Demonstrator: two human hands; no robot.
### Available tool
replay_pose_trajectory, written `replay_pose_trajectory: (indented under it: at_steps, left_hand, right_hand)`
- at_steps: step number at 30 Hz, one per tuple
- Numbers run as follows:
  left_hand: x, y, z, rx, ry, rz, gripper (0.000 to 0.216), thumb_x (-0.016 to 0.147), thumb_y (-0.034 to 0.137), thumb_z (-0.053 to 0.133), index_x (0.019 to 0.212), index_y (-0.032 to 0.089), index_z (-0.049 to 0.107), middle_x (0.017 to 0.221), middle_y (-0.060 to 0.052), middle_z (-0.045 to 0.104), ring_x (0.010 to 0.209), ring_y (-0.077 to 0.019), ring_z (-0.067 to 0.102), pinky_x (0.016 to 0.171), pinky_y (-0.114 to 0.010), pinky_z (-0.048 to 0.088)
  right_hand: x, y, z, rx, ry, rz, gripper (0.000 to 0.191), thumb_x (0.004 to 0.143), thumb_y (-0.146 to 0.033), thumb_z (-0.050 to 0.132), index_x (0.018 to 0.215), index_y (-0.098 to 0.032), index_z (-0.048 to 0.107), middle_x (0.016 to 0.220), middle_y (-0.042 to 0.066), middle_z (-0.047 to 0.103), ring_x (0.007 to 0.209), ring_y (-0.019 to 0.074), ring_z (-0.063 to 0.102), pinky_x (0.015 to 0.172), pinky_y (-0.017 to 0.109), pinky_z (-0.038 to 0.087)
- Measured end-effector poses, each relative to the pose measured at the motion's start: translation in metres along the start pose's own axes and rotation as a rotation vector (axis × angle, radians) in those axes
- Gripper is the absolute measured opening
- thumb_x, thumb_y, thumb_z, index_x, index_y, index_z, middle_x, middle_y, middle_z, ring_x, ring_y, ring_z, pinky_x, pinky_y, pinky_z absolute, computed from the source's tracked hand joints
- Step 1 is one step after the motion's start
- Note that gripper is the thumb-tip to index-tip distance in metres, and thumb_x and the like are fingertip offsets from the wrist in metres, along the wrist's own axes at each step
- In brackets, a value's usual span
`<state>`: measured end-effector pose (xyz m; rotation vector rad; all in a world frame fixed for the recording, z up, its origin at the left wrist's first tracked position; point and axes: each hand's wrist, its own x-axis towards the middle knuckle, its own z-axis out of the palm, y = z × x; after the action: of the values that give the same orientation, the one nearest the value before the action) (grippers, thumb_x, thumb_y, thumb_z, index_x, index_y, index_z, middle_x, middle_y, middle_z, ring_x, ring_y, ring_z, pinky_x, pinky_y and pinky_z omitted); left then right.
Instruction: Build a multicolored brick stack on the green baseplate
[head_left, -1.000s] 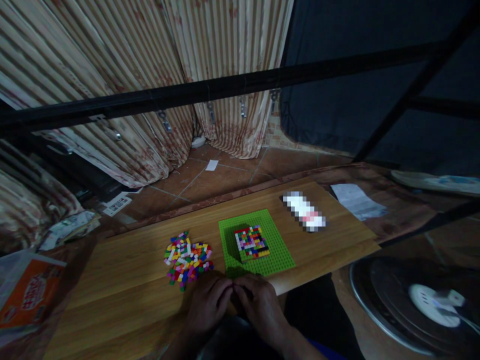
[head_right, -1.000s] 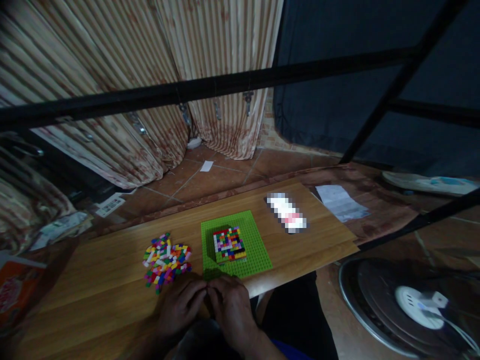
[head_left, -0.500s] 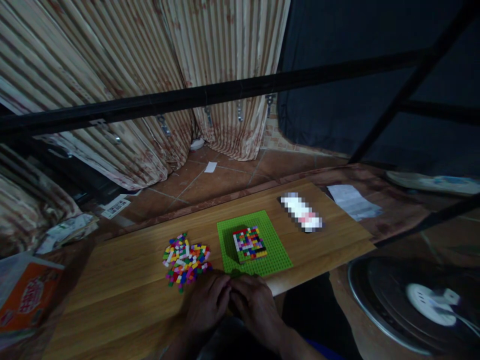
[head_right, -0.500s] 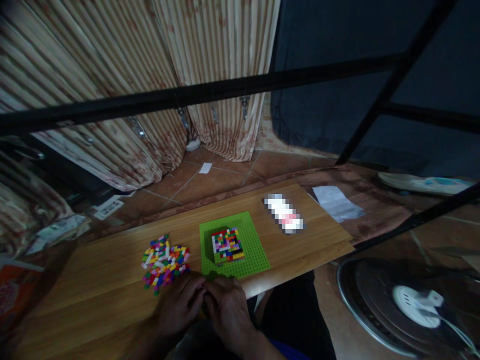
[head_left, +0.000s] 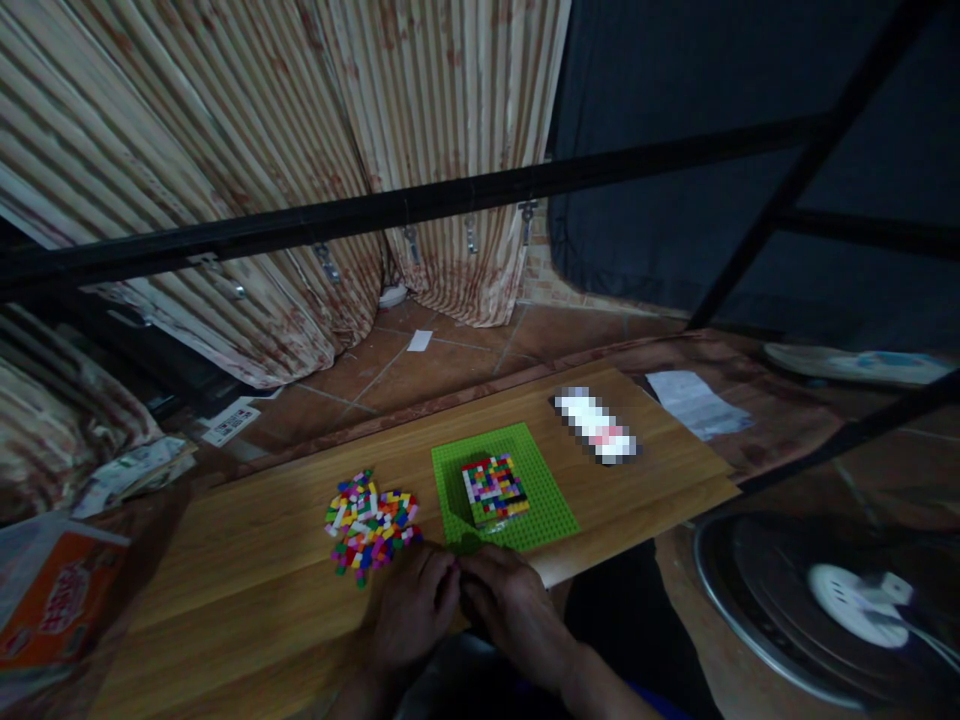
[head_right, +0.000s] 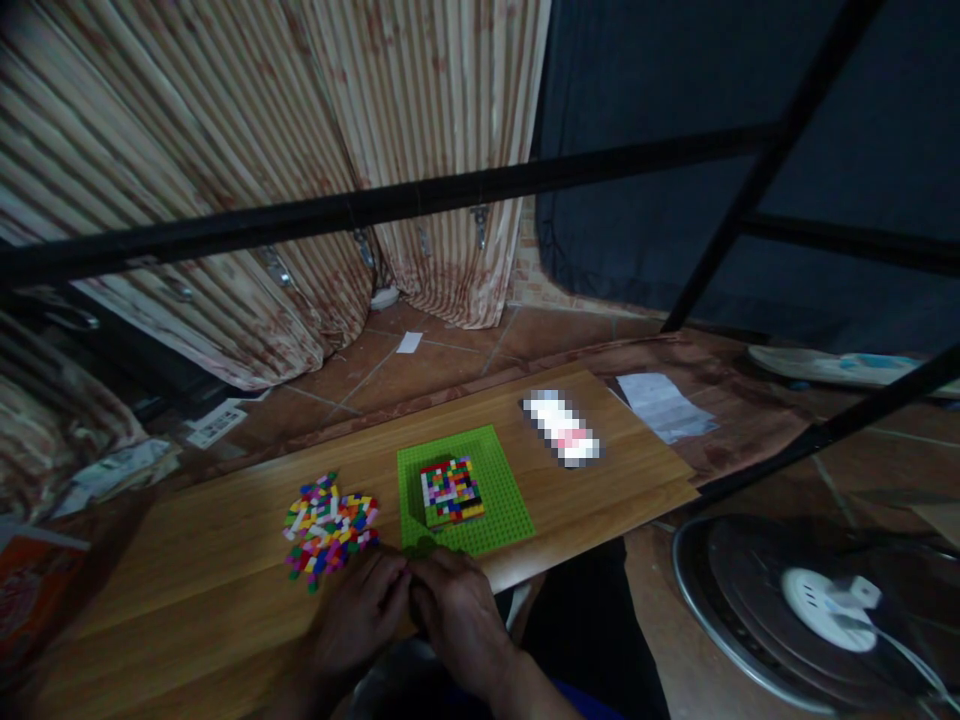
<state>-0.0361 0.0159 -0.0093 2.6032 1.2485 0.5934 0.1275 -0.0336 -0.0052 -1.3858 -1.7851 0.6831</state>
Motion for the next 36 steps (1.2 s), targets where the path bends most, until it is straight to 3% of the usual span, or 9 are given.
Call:
replay_pose_trajectory:
  at_steps: [2, 5, 8, 13, 18, 24, 36]
  left_hand:
    - [0.000, 0.004, 0.000, -0.040, 0.013, -0.027, 0.017, 0.090, 0.025, 0.046, 0.080, 0.021, 0.060, 0.078, -0.003, 0.063, 0.074, -0.0153, 0.059, 0.065, -0.028, 0.046]
    - [0.004, 0.012, -0.003, -0.158, 0.031, -0.087, 0.018, 0.092, 0.026, 0.044, 0.087, 0.022, 0.060, 0.081, -0.002, 0.063, 0.076, -0.0141, 0.059, 0.067, -0.026, 0.046]
    - [0.023, 0.018, -0.007, -0.267, 0.090, -0.152, 0.017, 0.093, 0.028, 0.043, 0.093, 0.021, 0.059, 0.089, -0.003, 0.063, 0.084, -0.0149, 0.060, 0.073, -0.028, 0.048]
    - [0.085, 0.021, -0.003, -0.459, 0.227, -0.192, 0.015, 0.092, 0.030, 0.044, 0.093, 0.021, 0.057, 0.108, -0.005, 0.063, 0.102, -0.0163, 0.059, 0.091, -0.032, 0.046]
    - [0.126, 0.018, 0.020, -0.628, 0.122, -0.292, 0.018, 0.091, 0.034, 0.044, 0.093, 0.022, 0.057, 0.092, -0.001, 0.066, 0.087, -0.0136, 0.062, 0.080, -0.027, 0.048]
    - [0.127, 0.019, 0.034, -0.713, 0.120, -0.404, 0.018, 0.090, 0.032, 0.044, 0.087, 0.021, 0.057, 0.083, 0.001, 0.064, 0.079, -0.0124, 0.060, 0.074, -0.025, 0.046]
    - [0.127, 0.020, 0.033, -0.707, 0.097, -0.394, 0.014, 0.091, 0.028, 0.044, 0.087, 0.020, 0.055, 0.083, 0.001, 0.062, 0.077, -0.0117, 0.058, 0.073, -0.024, 0.044]
  right_hand:
    - [-0.001, 0.002, -0.009, 0.045, 0.114, 0.011, 0.025, 0.092, -0.014, 0.046, 0.100, -0.024, 0.068, 0.093, 0.004, 0.069, 0.085, 0.0173, 0.065, 0.075, 0.027, 0.051]
    - [0.002, 0.011, -0.030, 0.037, 0.371, 0.103, 0.025, 0.093, -0.022, 0.047, 0.111, -0.023, 0.064, 0.104, 0.009, 0.068, 0.098, 0.0212, 0.064, 0.086, 0.035, 0.051]
    - [0.013, 0.025, -0.047, 0.011, 0.478, 0.178, 0.037, 0.089, -0.026, 0.054, 0.126, -0.023, 0.056, 0.125, 0.011, 0.060, 0.120, 0.0258, 0.054, 0.101, 0.046, 0.044]
    - [0.034, 0.045, -0.043, 0.150, 0.335, 0.204, 0.062, 0.083, -0.027, 0.058, 0.142, -0.022, 0.039, 0.145, 0.010, 0.045, 0.135, 0.0264, 0.039, 0.113, 0.050, 0.030]
    - [0.038, 0.050, -0.031, 0.277, 0.292, 0.207, 0.063, 0.082, -0.025, 0.056, 0.143, -0.028, 0.040, 0.147, 0.005, 0.043, 0.138, 0.0250, 0.035, 0.116, 0.048, 0.025]
    - [0.034, 0.056, -0.031, 0.317, 0.242, 0.212, 0.059, 0.085, -0.027, 0.053, 0.143, -0.032, 0.041, 0.147, 0.002, 0.043, 0.141, 0.0250, 0.029, 0.117, 0.050, 0.020]
    - [0.035, 0.052, -0.031, 0.297, 0.236, 0.217, 0.060, 0.084, -0.020, 0.048, 0.142, -0.033, 0.041, 0.154, 0.000, 0.030, 0.143, 0.0230, 0.025, 0.118, 0.046, 0.020]
